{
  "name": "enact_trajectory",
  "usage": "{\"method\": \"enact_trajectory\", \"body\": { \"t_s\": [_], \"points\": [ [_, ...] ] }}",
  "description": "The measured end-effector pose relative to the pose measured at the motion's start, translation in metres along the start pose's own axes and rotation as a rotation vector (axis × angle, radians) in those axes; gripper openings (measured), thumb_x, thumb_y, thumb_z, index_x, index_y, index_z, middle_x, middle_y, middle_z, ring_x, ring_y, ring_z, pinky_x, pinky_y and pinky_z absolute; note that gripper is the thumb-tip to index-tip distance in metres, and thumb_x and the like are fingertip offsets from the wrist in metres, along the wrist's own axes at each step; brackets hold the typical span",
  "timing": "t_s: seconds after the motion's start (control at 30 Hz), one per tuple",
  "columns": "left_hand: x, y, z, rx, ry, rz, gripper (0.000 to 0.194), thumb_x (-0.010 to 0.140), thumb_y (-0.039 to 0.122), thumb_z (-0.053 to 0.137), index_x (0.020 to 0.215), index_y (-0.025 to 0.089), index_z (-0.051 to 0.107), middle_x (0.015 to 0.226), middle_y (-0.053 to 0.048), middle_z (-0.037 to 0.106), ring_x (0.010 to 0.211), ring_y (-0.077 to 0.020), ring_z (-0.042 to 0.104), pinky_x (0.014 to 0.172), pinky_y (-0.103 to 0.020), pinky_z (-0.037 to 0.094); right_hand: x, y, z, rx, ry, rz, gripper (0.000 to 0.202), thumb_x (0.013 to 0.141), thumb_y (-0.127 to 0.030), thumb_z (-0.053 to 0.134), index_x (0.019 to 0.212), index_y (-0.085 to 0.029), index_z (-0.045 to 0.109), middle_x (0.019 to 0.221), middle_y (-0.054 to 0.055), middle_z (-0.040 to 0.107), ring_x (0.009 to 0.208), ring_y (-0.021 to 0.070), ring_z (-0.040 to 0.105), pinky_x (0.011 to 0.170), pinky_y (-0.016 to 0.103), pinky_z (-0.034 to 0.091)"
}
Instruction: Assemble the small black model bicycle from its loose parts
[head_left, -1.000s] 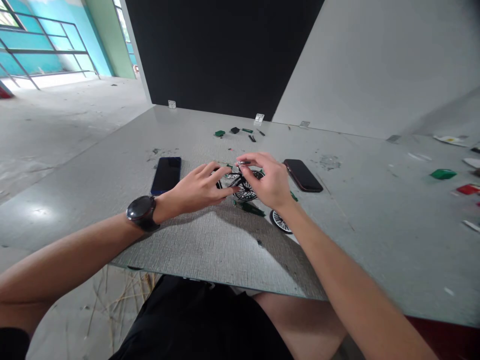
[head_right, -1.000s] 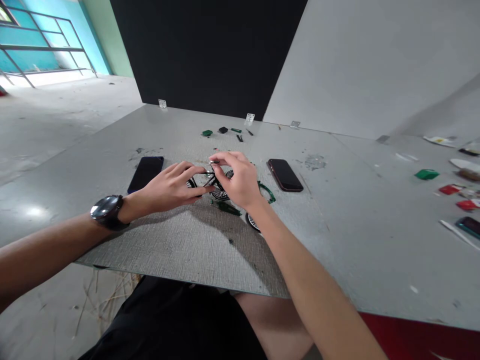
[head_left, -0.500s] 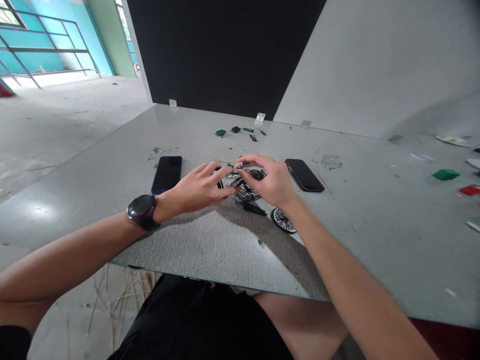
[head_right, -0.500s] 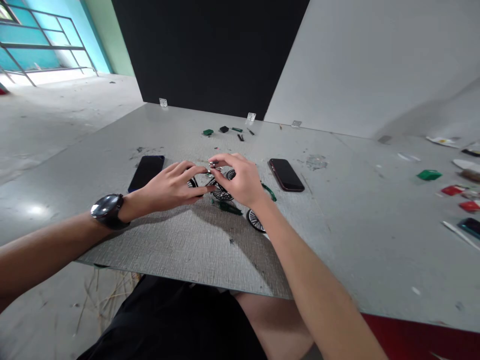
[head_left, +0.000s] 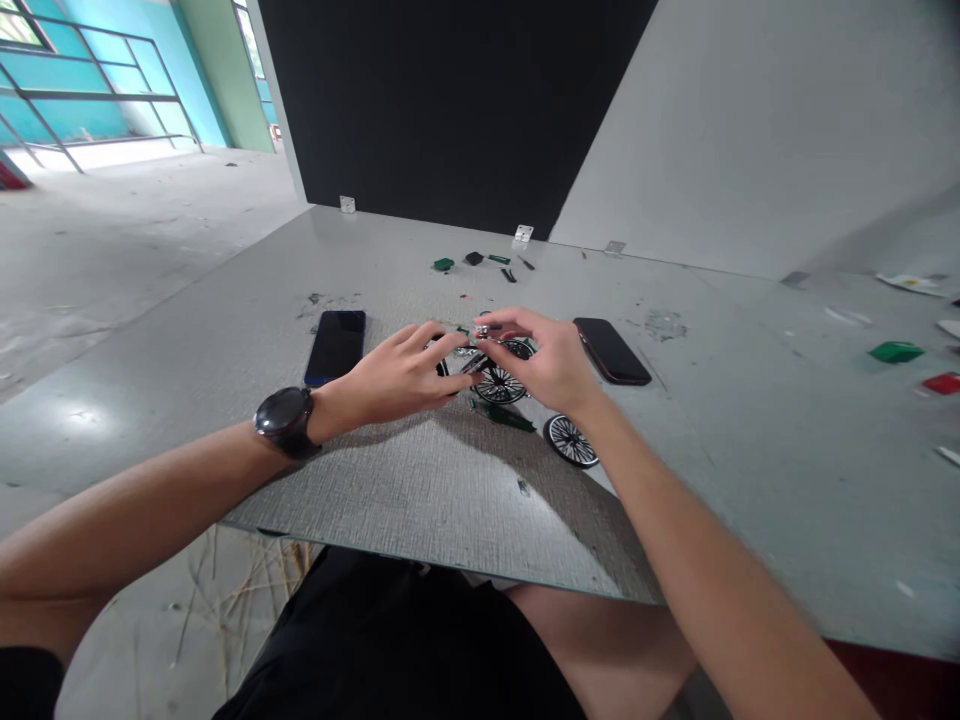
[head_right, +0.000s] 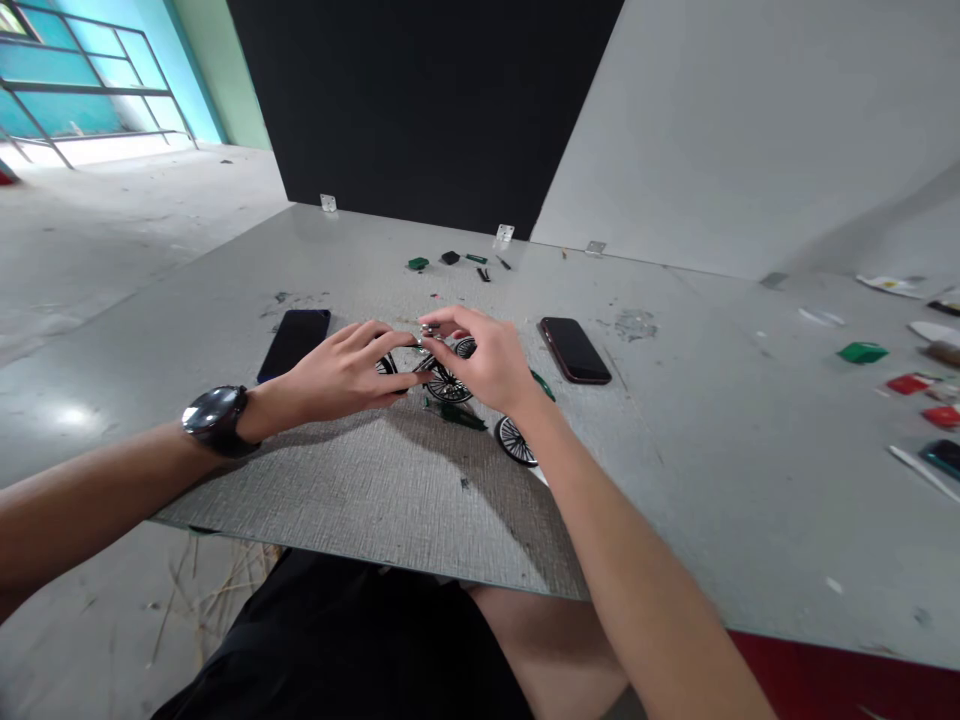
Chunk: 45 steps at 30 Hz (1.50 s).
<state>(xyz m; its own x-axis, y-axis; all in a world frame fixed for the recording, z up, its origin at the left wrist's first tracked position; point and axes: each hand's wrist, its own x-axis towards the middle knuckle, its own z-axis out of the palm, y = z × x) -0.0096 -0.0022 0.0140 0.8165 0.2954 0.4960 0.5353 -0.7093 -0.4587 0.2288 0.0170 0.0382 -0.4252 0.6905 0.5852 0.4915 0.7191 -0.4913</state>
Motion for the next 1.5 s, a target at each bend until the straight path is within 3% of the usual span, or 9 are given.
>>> {"method": "enact_trajectory", "body": {
  "t_s": [0.2, 0.33, 0.53, 0.73, 0.93, 1.23, 1.5],
  "points": [
    [0.000, 0.002, 0.000, 0.007, 0.001, 0.024, 0.038, 0.099, 0.023, 0.057, 0.136, 0.032, 0.054, 0.133, -0.013, 0.054, 0.113, -0.0275, 0.054, 0.086, -0.040, 0.054, 0.001, -0.002, 0.007, 0.042, 0.144, 0.040, 0.021, 0.094, -0.045, 0.065, 0.099, -0.026, 0.071, 0.096, 0.003, 0.076, 0.088, 0.0204, 0.072, 0.082, 0.038, 0.059],
    [0.000, 0.002, 0.001, -0.024, -0.001, 0.020, 0.039, 0.099, 0.022, 0.057, 0.137, 0.032, 0.054, 0.136, -0.013, 0.053, 0.113, -0.0277, 0.054, 0.088, -0.042, 0.053, 0.004, 0.000, 0.005, 0.111, 0.246, 0.054, 0.025, 0.099, -0.045, 0.058, 0.106, -0.023, 0.067, 0.103, 0.006, 0.075, 0.096, 0.0198, 0.072, 0.086, 0.036, 0.057],
    [-0.001, 0.002, 0.002, -0.046, 0.001, 0.012, 0.037, 0.100, 0.025, 0.057, 0.136, 0.031, 0.056, 0.137, -0.014, 0.053, 0.113, -0.0291, 0.054, 0.088, -0.043, 0.053, 0.004, 0.009, -0.001, -0.046, 0.180, 0.047, 0.030, 0.099, -0.049, 0.058, 0.102, -0.024, 0.074, 0.101, 0.007, 0.077, 0.090, 0.0219, 0.072, 0.080, 0.038, 0.057],
    [-0.001, 0.001, 0.001, -0.053, -0.014, 0.003, 0.039, 0.098, 0.025, 0.059, 0.136, 0.031, 0.055, 0.138, -0.014, 0.053, 0.114, -0.0287, 0.054, 0.090, -0.044, 0.053, 0.003, 0.007, 0.000, 0.032, 0.178, 0.103, 0.028, 0.089, -0.050, 0.072, 0.096, -0.023, 0.076, 0.090, 0.005, 0.077, 0.080, 0.0213, 0.070, 0.075, 0.039, 0.058],
    [-0.002, 0.001, 0.003, -0.057, -0.005, 0.003, 0.038, 0.098, 0.024, 0.059, 0.135, 0.032, 0.056, 0.137, -0.014, 0.053, 0.114, -0.0285, 0.054, 0.089, -0.043, 0.053, 0.004, 0.009, -0.002, 0.039, 0.106, 0.067, 0.023, 0.093, -0.041, 0.067, 0.104, -0.023, 0.077, 0.104, 0.007, 0.076, 0.091, 0.0216, 0.070, 0.079, 0.039, 0.057],
    [-0.002, 0.001, 0.002, -0.047, 0.005, 0.001, 0.038, 0.098, 0.026, 0.059, 0.136, 0.032, 0.056, 0.137, -0.013, 0.053, 0.115, -0.0282, 0.054, 0.091, -0.043, 0.053, 0.003, 0.011, -0.003, 0.073, 0.136, 0.181, 0.026, 0.084, -0.045, 0.077, 0.094, -0.021, 0.077, 0.068, 0.000, 0.063, 0.062, 0.0144, 0.055, 0.059, 0.032, 0.047],
    [-0.002, 0.001, 0.002, -0.049, -0.003, 0.003, 0.038, 0.098, 0.024, 0.059, 0.135, 0.032, 0.057, 0.137, -0.014, 0.053, 0.117, -0.0299, 0.054, 0.090, -0.044, 0.053, 0.004, 0.006, -0.001, 0.110, 0.086, 0.103, 0.023, 0.094, -0.042, 0.066, 0.099, -0.023, 0.078, 0.102, 0.007, 0.075, 0.088, 0.0205, 0.069, 0.076, 0.037, 0.056]
  ]
}}
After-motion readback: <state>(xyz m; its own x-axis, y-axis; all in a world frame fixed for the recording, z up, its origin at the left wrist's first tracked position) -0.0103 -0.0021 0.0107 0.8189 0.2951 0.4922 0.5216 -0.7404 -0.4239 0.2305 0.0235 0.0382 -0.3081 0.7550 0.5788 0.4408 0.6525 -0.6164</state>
